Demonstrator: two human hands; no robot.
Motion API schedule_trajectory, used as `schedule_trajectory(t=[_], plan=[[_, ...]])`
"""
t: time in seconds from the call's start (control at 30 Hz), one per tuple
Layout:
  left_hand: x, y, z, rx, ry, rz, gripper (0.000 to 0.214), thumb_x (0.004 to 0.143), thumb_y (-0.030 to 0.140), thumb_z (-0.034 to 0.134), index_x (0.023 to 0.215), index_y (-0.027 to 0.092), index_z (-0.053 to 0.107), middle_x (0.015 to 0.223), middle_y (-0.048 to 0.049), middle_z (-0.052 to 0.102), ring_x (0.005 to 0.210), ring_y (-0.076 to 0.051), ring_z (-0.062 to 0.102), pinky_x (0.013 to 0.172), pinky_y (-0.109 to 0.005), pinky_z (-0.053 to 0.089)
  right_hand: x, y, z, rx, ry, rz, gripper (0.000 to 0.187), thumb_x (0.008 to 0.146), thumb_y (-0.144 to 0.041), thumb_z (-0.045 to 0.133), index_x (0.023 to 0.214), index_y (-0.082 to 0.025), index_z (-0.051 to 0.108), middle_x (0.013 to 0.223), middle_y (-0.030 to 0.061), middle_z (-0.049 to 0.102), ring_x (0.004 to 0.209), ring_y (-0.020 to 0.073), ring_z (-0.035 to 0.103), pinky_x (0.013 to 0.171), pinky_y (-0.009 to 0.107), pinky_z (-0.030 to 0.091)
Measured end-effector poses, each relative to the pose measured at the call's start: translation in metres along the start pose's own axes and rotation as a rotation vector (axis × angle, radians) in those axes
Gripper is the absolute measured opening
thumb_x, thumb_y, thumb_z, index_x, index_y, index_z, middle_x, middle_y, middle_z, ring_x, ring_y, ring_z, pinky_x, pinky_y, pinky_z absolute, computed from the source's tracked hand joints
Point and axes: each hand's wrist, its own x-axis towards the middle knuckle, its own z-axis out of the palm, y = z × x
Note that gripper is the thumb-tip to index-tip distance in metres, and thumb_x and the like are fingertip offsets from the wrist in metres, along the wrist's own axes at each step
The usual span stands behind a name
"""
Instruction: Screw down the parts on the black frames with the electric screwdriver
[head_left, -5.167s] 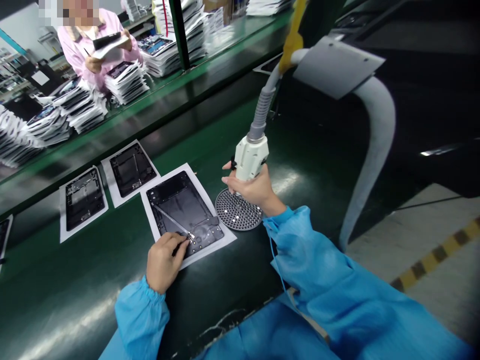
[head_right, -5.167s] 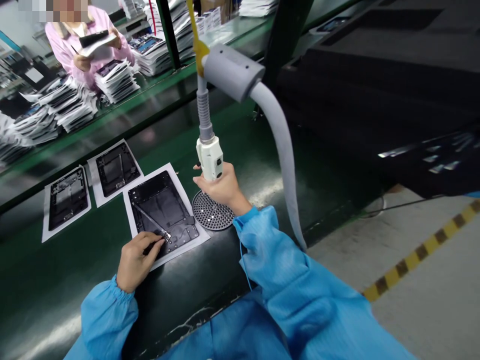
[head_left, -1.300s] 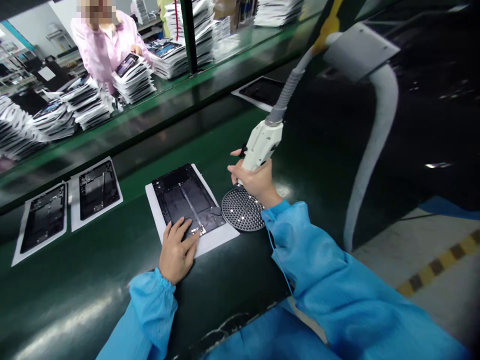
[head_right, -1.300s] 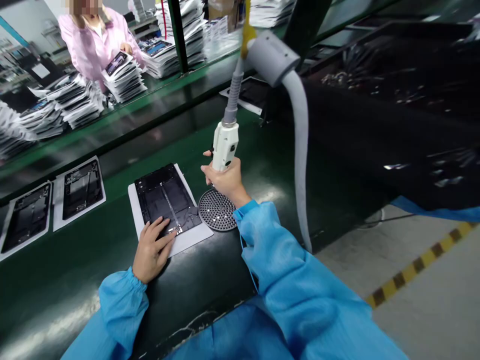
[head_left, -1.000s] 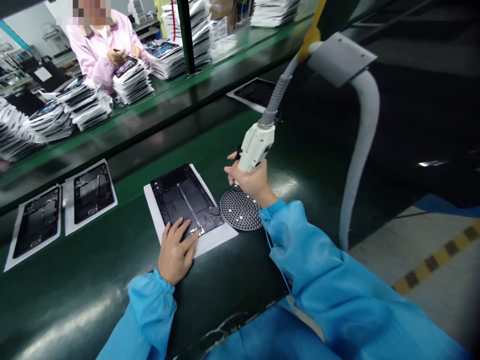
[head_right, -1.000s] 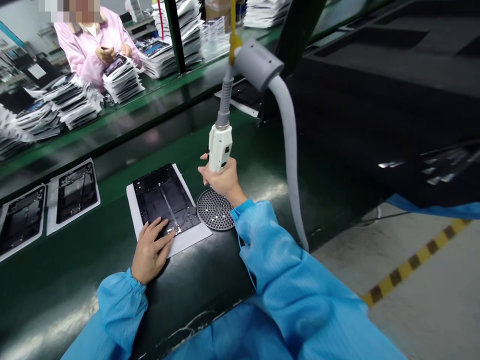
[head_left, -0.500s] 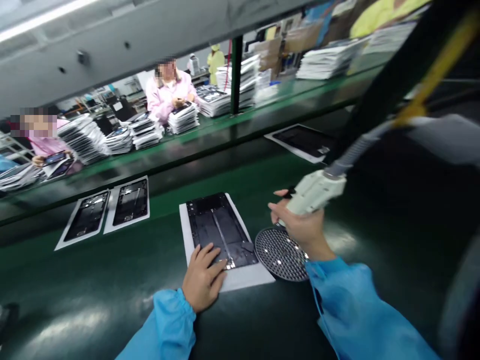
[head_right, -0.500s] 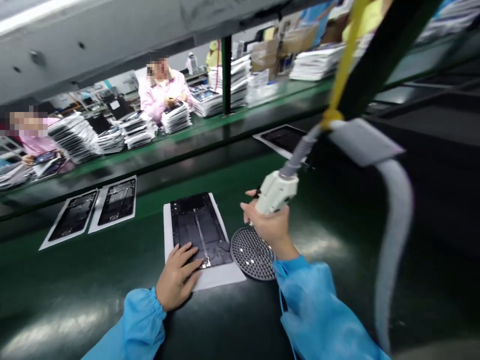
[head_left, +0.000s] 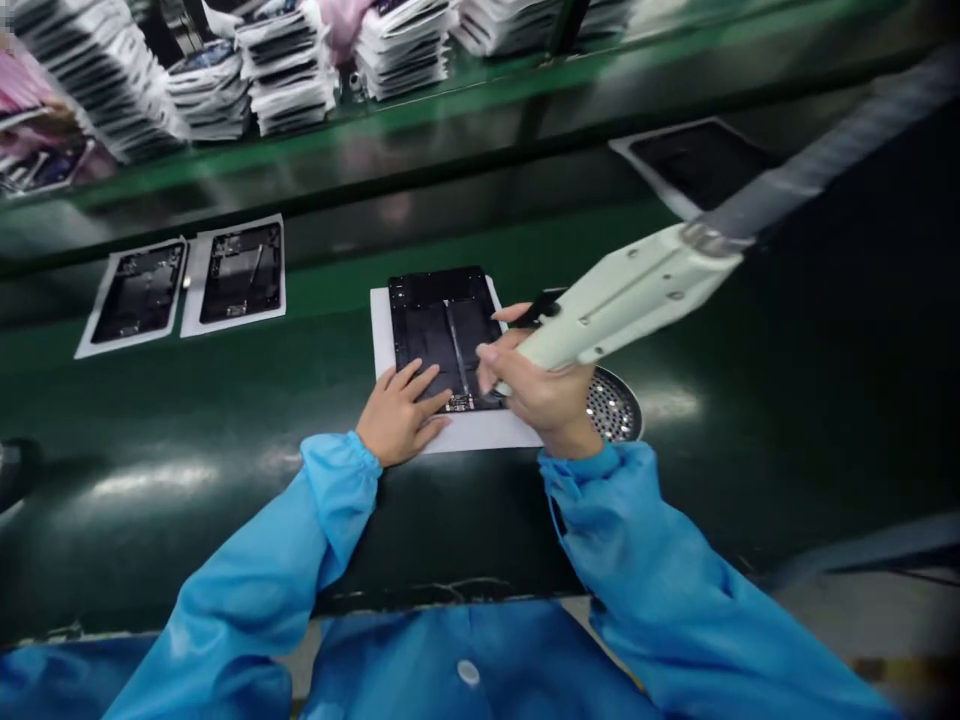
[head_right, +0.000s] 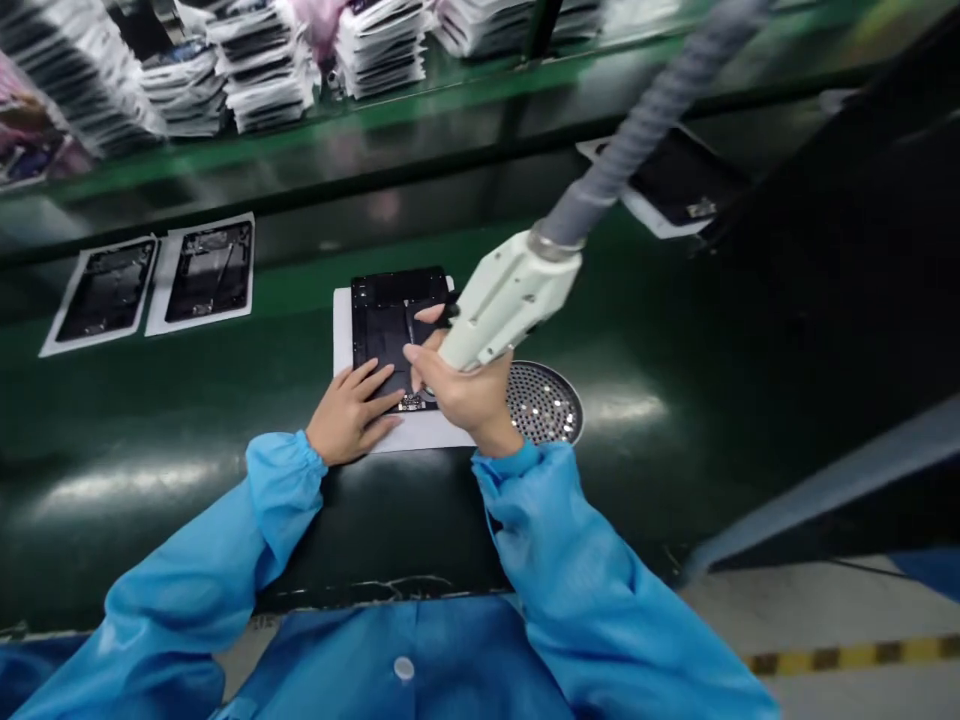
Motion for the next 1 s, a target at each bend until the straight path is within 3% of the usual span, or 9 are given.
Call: schedule_trajectory(t=[0.23,0.6,0.83,1.0], plan=[[0.001,0.007,-0.002,-0.022,-0.03,-0.015,0.038,0.092,0.04,0.052,0.124,0.023,0.064,0.145,-0.0111,0.046,0.138,-0.036,0.034,0.109,-0.056,0.03,-0.011,0.01,0.014,-0.034,-0.135,0.008,0.025,0.077,-0.022,0.065,0.097,-0.021,0.05,0.049,-0.0093,0.054,0.039,0.0116,0.052,0.048,0.028,0.046],[0.003,0.009,-0.001,-0.054,-0.045,-0.009,0.038,0.092,0.041,0.052,0.123,0.023,0.064,0.144,-0.011,0.047,0.139,-0.035,0.034,0.111,-0.056,0.028,-0.018,0.028,0.008,-0.144,-0.249,-0.046,0.02,0.079,-0.023,0.063,0.093,-0.022,0.049,0.05,-0.0092,0.055,0.045,0.0134,0.055,0.067,0.037,0.054],[0.004,0.006,0.0,-0.04,-0.048,-0.002,0.041,0.093,0.041,0.05,0.128,0.021,0.06,0.144,-0.0111,0.047,0.139,-0.034,0.033,0.111,-0.055,0.028,-0.016,0.019,0.012,-0.114,-0.2,0.008,0.022,0.078,-0.025,0.064,0.096,-0.021,0.051,0.05,-0.0086,0.054,0.043,0.0133,0.053,0.053,0.032,0.05],[-0.01,0.019,-0.001,0.016,-0.06,-0.021,0.045,0.093,0.043,0.05,0.131,0.02,0.057,0.146,-0.0134,0.044,0.138,-0.035,0.035,0.109,-0.056,0.032,-0.012,0.002,-0.005,-0.126,-0.088,-0.03,0.024,0.079,-0.027,0.067,0.099,-0.022,0.054,0.052,-0.0072,0.057,0.043,0.0132,0.053,0.051,0.031,0.046]])
